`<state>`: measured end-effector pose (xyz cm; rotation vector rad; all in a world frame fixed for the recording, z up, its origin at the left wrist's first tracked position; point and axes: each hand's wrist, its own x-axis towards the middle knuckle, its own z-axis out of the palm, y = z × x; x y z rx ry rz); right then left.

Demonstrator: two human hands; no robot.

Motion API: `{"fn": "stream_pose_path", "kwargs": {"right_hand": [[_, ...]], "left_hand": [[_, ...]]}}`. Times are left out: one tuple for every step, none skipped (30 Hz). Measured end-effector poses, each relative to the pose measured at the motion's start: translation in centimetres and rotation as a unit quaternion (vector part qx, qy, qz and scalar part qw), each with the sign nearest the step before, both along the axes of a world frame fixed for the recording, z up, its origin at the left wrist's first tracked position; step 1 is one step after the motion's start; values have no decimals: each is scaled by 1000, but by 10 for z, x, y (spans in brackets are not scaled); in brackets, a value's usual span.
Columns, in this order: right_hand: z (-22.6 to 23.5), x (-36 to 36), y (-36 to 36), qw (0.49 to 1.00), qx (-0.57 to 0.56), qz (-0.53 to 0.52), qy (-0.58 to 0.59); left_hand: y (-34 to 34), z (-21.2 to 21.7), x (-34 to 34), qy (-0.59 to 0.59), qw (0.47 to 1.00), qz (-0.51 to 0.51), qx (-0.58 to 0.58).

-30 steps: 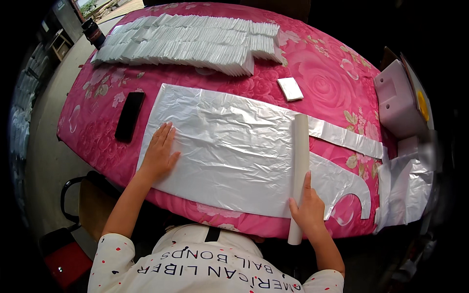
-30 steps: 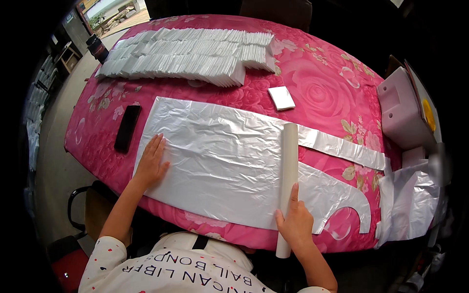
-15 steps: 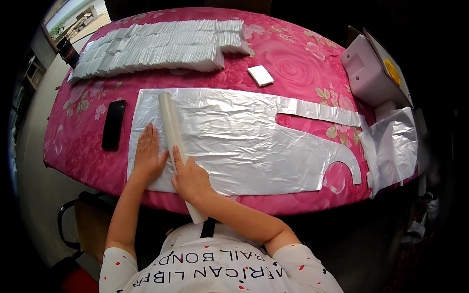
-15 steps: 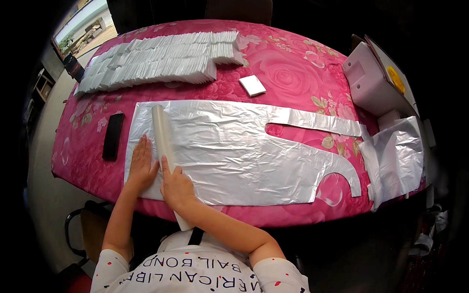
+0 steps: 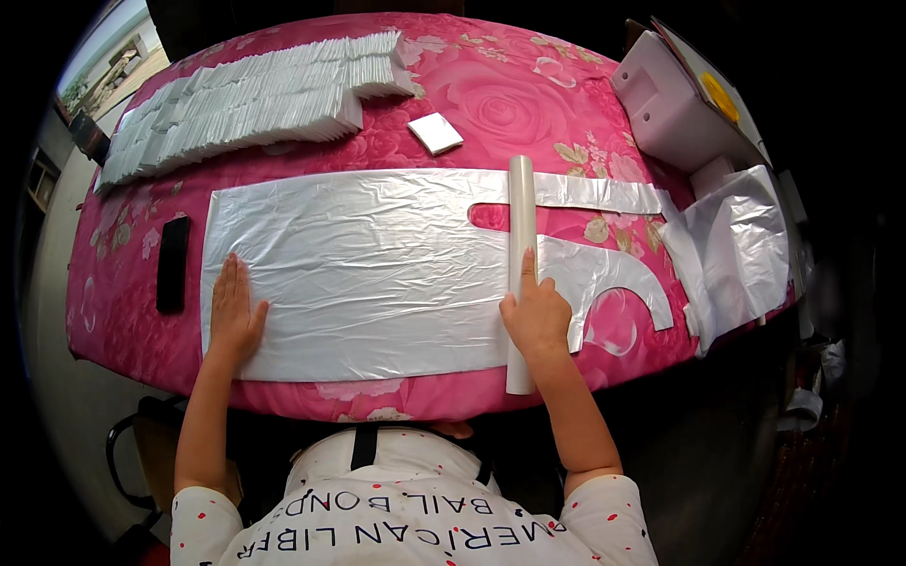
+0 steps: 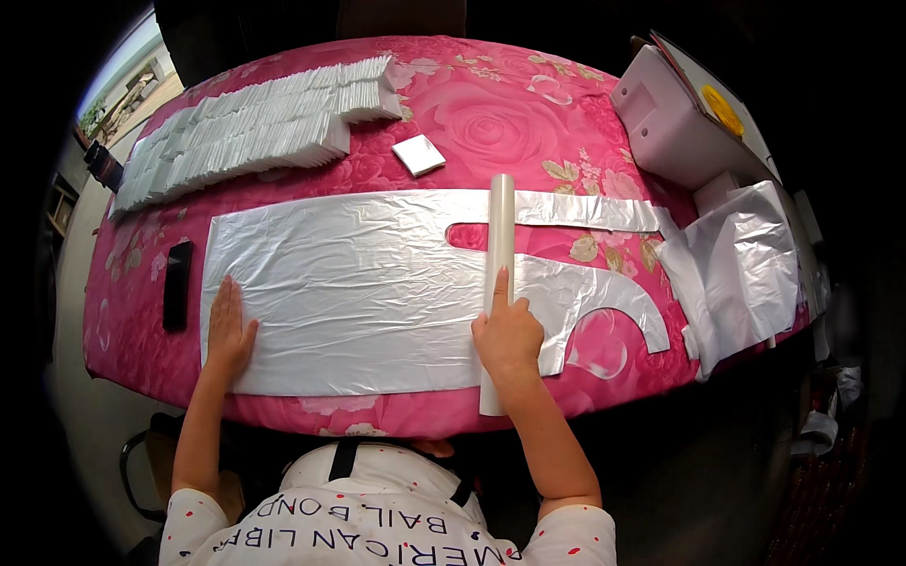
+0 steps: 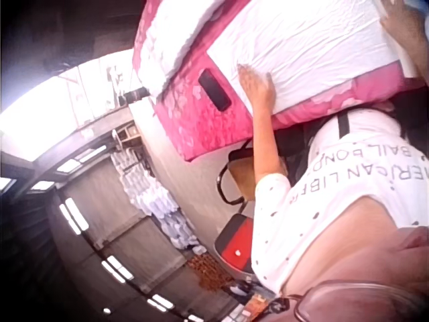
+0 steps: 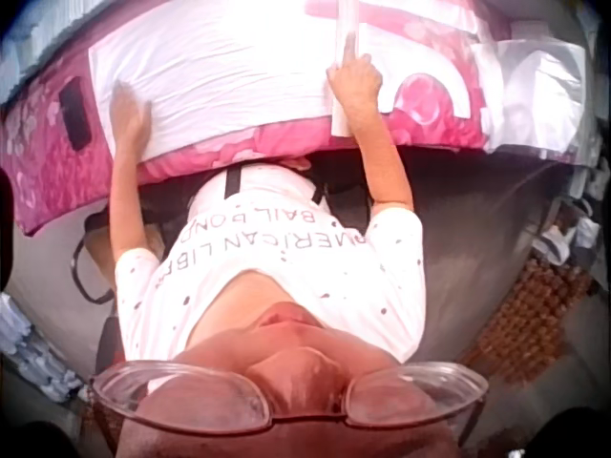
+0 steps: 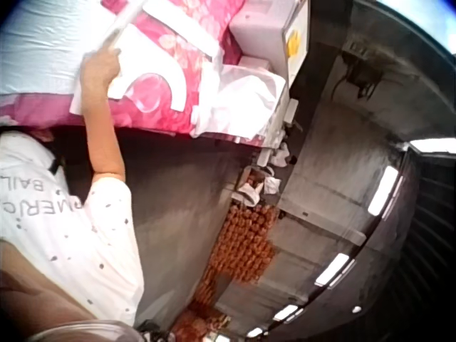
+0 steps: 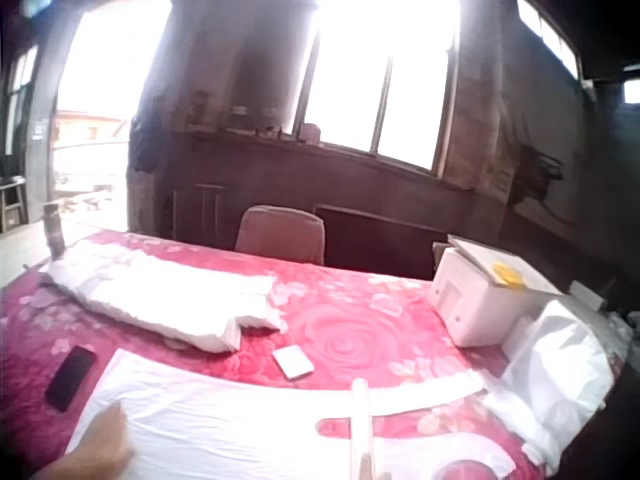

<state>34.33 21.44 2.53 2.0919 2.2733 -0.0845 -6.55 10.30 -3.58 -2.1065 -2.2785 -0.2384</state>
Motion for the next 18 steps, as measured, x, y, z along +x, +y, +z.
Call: {"fn": "stream_pose_path", "kwargs": {"right_hand": [[0,24,10,999,-1,-25,-28],[-3,52,18,998,16,-48,-43],[-6,82,25,995,33,-72,-59],[-3,108,31,993,36,-96,-65],[-1,134,35,990,39,-120,-69],[-2,160,39,986,42,-145,-74],[-4,185,43,981,46,-170,-80],[-6,210,46,980,51,-175,-82],[-7,233,48,978,56,-180,-84],[-7,247,48,977,62,-185,-86],[-6,249,47,979,62,-177,-85],[-6,251,47,980,62,-168,-84],[-6,250,46,982,63,-158,-83],[-5,243,43,982,66,-160,-70],[0,230,39,983,69,-158,-55],[6,214,37,984,72,-155,-41],[14,197,30,987,87,-132,-9],[21,180,19,989,97,-112,21]], "left_hand": [[0,-1,-1,0,1000,2,-6],[-1,0,-1,0,1000,3,-9],[1,0,0,2,1000,2,-11],[2,0,1,0,1000,1,-7],[2,2,2,3,1000,1,-11],[3,5,3,6,1000,1,-14],[3,5,4,6,1000,3,-17],[3,4,4,7,1000,-1,-13],[3,2,3,7,1000,-4,-8],[4,0,2,6,1000,-8,-3],[3,-2,-1,5,1000,-11,-1],[2,-4,-4,2,1000,-14,1],[0,-5,-6,0,1000,-16,4],[-2,-1,-4,-11,998,-33,54],[-2,8,4,-20,993,-47,104],[-2,19,13,-29,986,-59,154],[-1,41,26,-133,976,-103,140],[1,71,44,-238,953,-147,120]]}}
